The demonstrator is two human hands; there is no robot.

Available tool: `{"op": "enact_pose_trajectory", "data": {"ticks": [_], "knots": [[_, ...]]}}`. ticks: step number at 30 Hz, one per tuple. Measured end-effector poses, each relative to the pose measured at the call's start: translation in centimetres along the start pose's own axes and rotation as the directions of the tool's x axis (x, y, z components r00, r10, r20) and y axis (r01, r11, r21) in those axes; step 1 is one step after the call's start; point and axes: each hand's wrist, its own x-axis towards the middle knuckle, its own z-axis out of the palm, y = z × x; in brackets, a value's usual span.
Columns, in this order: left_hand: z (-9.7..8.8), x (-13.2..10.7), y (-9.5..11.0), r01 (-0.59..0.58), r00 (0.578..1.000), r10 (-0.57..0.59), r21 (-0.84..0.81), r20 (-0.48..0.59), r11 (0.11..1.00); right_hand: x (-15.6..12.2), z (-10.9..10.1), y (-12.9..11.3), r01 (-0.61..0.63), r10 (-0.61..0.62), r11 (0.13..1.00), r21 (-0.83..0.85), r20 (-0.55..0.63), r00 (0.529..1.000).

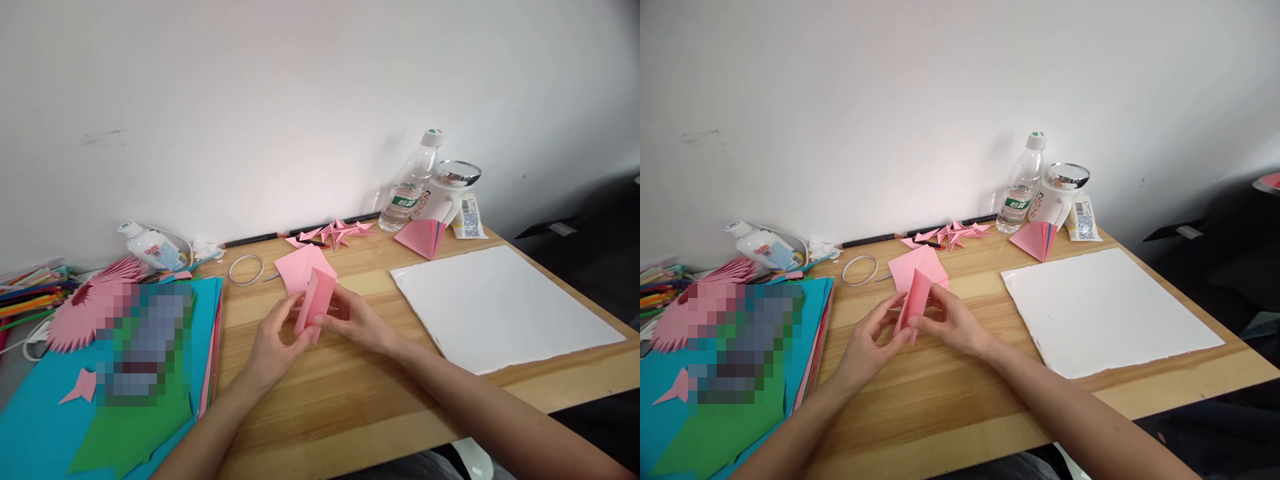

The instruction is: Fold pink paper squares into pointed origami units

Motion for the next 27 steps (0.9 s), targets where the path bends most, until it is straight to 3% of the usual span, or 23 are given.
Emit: {"op": "enact_pose_trajectory", "data": {"ticks": [6,10,13,16,19,21,24,27], "knots": [[-0.1,0.2,0.3,0.11,0.991,-0.113,-0.042,-0.073,0.993,0.0,0.0,0.3,-0.018,0.01,0.978,-0.209,-0.039,0.999],[-0.6,0.5,0.4,0.222,0.973,-0.223,-0.026,-0.06,0.975,0.0,-0.3,0.3,-0.114,0.107,0.973,-0.199,-0.047,0.993],[-1.0,0.5,0.2,0.249,0.968,-0.247,-0.112,0.033,0.962,0.1,-0.7,0.5,-0.216,0.208,0.974,-0.069,-0.117,0.971],[-1.3,0.5,0.2,0.211,0.974,-0.194,-0.162,0.113,0.964,0.4,-1.1,0.8,-0.271,0.302,0.945,0.184,-0.171,0.938],[-1.3,0.6,0.3,0.103,0.99,-0.087,-0.151,0.113,0.983,0.7,-1.3,0.6,-0.265,0.367,0.879,0.397,-0.205,0.907],[-1.2,0.7,0.3,0.052,0.996,-0.042,-0.122,0.081,0.991,0.8,-1.3,0.4,-0.29,0.393,0.847,0.446,-0.158,0.906],[-1.1,0.7,0.3,0.038,0.996,-0.033,-0.063,0.078,0.997,0.7,-1.2,0.0,-0.296,0.351,0.874,0.386,-0.079,0.933],[-1.2,0.4,0.6,0.07,0.977,-0.065,-0.016,0.202,0.997,0.5,-1.4,0.1,-0.229,0.258,0.959,0.169,-0.174,0.95]]}}
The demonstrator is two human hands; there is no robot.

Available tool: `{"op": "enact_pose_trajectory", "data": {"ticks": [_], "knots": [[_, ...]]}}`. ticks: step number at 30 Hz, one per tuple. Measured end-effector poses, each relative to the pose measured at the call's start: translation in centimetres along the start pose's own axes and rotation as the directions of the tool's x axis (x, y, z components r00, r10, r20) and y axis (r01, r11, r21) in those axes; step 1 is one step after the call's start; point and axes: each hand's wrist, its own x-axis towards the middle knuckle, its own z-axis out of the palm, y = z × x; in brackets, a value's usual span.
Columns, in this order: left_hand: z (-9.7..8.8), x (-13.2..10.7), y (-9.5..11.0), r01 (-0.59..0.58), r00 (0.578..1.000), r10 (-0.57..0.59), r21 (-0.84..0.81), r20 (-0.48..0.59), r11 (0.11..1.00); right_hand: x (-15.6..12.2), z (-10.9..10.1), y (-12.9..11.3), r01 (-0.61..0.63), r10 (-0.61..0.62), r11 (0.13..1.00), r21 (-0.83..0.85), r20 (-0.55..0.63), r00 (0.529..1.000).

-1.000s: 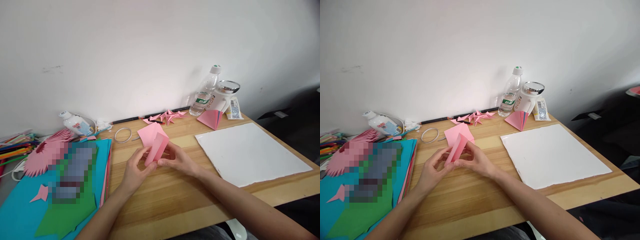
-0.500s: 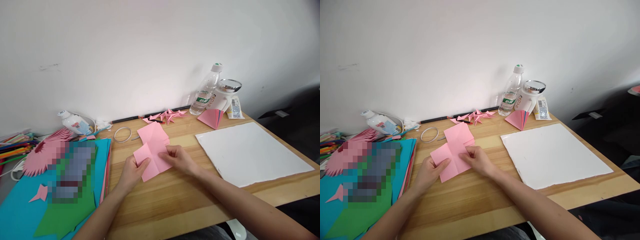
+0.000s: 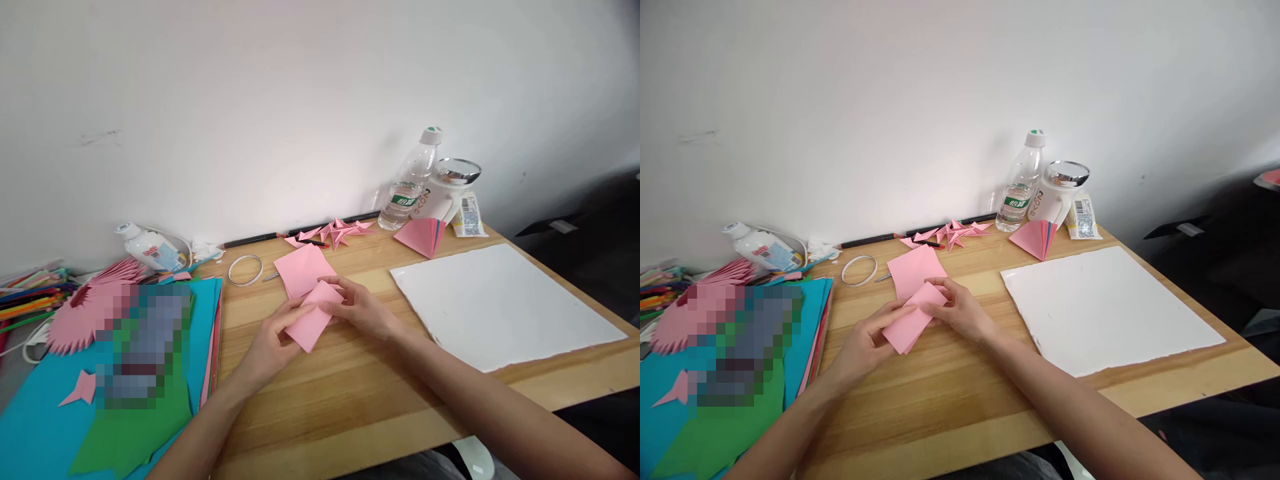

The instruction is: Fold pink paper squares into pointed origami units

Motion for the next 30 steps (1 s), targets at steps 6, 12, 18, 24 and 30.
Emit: {"op": "enact_pose_trajectory", "data": {"ticks": [6,12,18,24,30], "knots": [[0.1,0.0,0.4,0.1,0.994,-0.079,-0.298,0.079,0.949,0.0,-0.1,0.6,0.111,-0.138,0.966,-0.235,-0.102,0.985],[0.3,0.3,0.2,0.219,0.976,-0.208,-0.284,0.068,0.933,-0.3,1.2,1.5,0.201,-0.199,0.972,-0.123,0.029,0.98],[0.6,0.2,0.1,0.241,0.969,-0.244,-0.374,0.04,0.896,-0.3,1.4,1.3,0.189,-0.19,0.973,-0.135,0.004,0.982],[0.7,0.2,-0.4,0.246,0.967,-0.249,-0.409,0.047,0.878,-0.4,1.3,1.2,0.208,-0.217,0.96,-0.188,-0.027,0.976],[0.8,0.2,-0.4,0.255,0.964,-0.262,-0.416,0.043,0.873,-0.3,1.2,1.4,0.213,-0.224,0.951,-0.222,-0.026,0.974]]}}
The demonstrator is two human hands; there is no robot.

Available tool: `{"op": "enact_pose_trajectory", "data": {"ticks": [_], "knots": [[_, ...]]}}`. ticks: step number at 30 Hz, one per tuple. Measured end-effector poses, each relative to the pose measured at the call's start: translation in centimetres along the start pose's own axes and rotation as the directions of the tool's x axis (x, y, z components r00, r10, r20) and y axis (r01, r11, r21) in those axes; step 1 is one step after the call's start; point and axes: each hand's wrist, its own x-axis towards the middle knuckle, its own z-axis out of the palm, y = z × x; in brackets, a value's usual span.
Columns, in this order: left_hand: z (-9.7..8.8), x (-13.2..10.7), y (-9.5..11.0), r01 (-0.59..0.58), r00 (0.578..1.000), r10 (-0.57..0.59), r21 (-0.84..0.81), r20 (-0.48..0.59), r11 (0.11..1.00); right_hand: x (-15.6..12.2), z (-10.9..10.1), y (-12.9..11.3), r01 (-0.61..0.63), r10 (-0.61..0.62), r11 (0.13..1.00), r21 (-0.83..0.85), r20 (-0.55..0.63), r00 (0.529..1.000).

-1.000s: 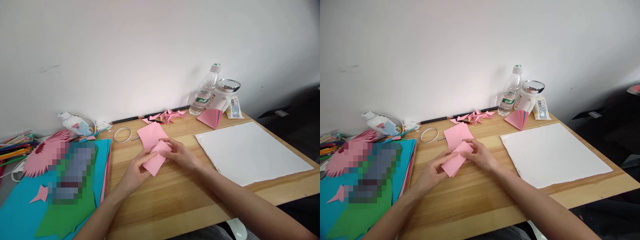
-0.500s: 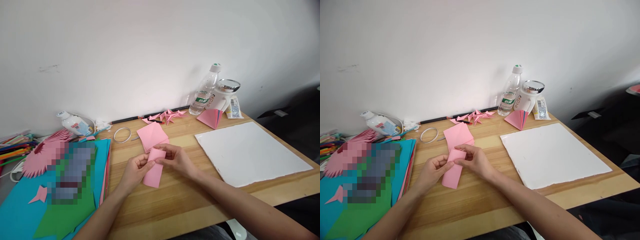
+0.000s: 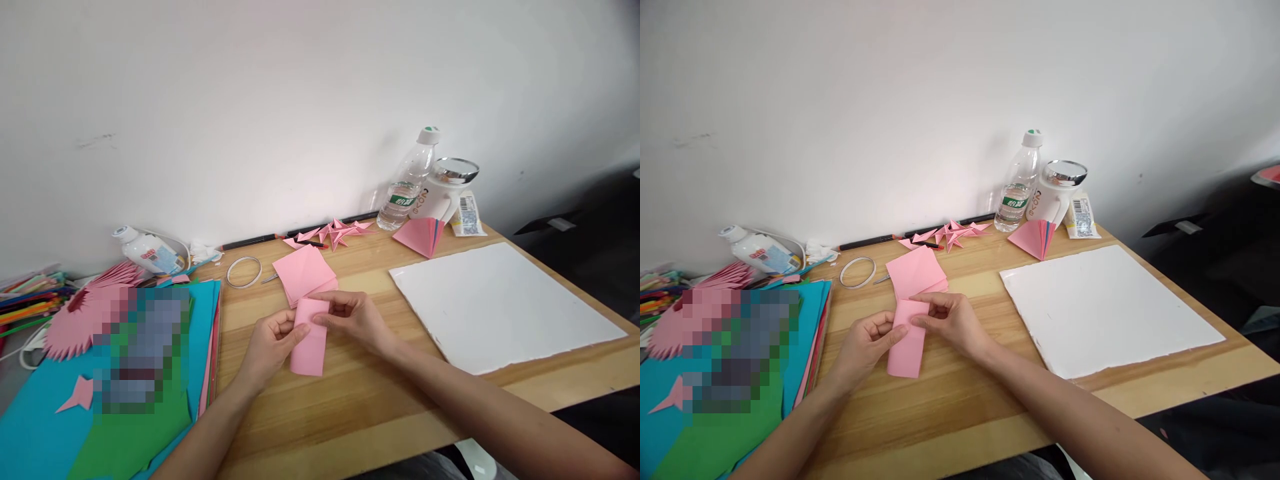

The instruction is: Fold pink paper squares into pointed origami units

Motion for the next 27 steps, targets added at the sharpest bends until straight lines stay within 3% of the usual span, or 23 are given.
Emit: {"op": "enact_pose_trajectory", "data": {"ticks": [19,27], "knots": [[0.07,0.08,-0.16,0.013,1.0,-0.013,-0.021,-0.024,1.0,0.07,-0.36,-0.64,-0.054,0.054,0.999,-0.006,0.049,0.997],[0.48,-0.1,0.0,0.059,0.998,-0.057,-0.066,0.022,0.996,0.07,-0.3,-0.76,-0.075,0.073,0.997,0.032,0.069,0.995]]}}
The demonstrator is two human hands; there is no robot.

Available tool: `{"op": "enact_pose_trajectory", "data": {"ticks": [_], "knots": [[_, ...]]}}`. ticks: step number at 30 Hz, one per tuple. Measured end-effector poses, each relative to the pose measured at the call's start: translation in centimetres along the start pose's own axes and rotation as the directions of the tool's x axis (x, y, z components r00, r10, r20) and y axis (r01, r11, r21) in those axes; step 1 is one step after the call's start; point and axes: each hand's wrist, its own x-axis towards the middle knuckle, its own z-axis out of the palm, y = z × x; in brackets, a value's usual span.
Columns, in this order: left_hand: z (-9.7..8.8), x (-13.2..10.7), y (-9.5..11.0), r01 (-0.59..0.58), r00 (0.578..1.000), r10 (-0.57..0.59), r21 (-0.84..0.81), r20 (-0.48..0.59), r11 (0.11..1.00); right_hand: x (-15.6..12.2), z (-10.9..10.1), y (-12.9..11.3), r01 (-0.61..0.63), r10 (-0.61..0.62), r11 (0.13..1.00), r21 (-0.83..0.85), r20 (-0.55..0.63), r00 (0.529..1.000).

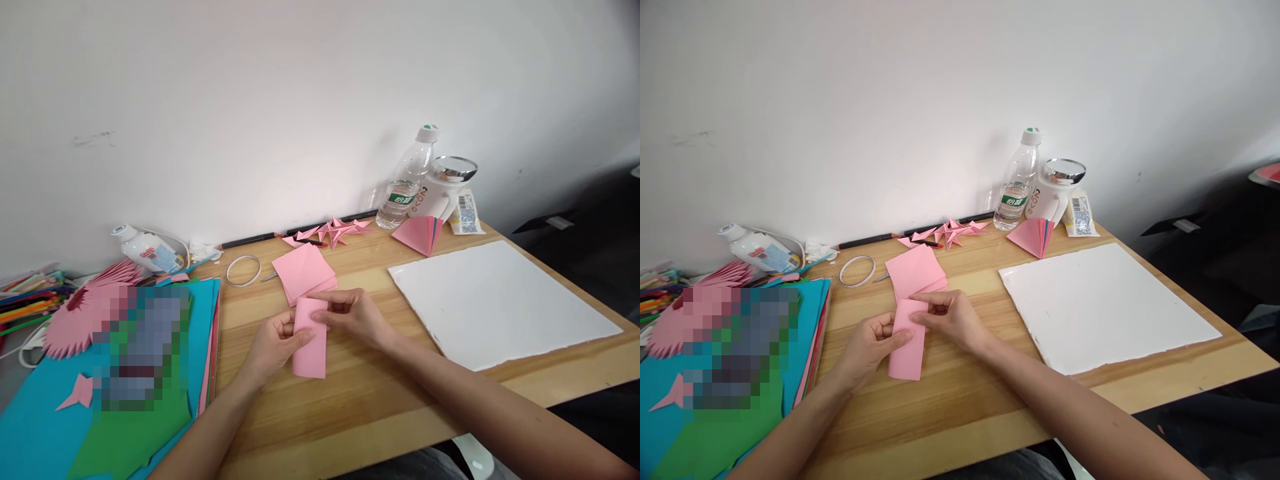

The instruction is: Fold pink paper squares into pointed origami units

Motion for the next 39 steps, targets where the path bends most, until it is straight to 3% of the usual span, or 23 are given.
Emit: {"op": "enact_pose_trajectory", "data": {"ticks": [16,20,26,33,39], "knots": [[0.12,0.09,-0.18,0.039,0.999,-0.04,-0.052,-0.007,0.998,0.01,-0.04,0.01,-0.019,0.02,0.999,-0.035,0.022,1.0],[0.16,0.11,-0.27,0.035,0.997,-0.037,-0.031,-0.071,0.999,0.06,-0.02,0.02,-0.028,0.028,0.997,-0.074,0.002,1.0],[0.03,0.19,-0.26,-0.027,0.992,0.024,-0.021,-0.12,0.999,0.17,0.03,-0.09,-0.045,0.041,0.999,0.017,0.176,0.984],[0.17,0.2,-0.32,-0.028,0.998,0.027,-0.019,-0.059,0.999,0.19,-0.2,-0.18,-0.125,0.121,0.992,0.024,0.127,0.984],[0.03,0.24,-0.47,0.073,0.997,-0.073,-0.062,0.003,0.995,0.5,-0.83,0.16,-0.155,0.153,0.987,0.049,0.041,0.987]]}}
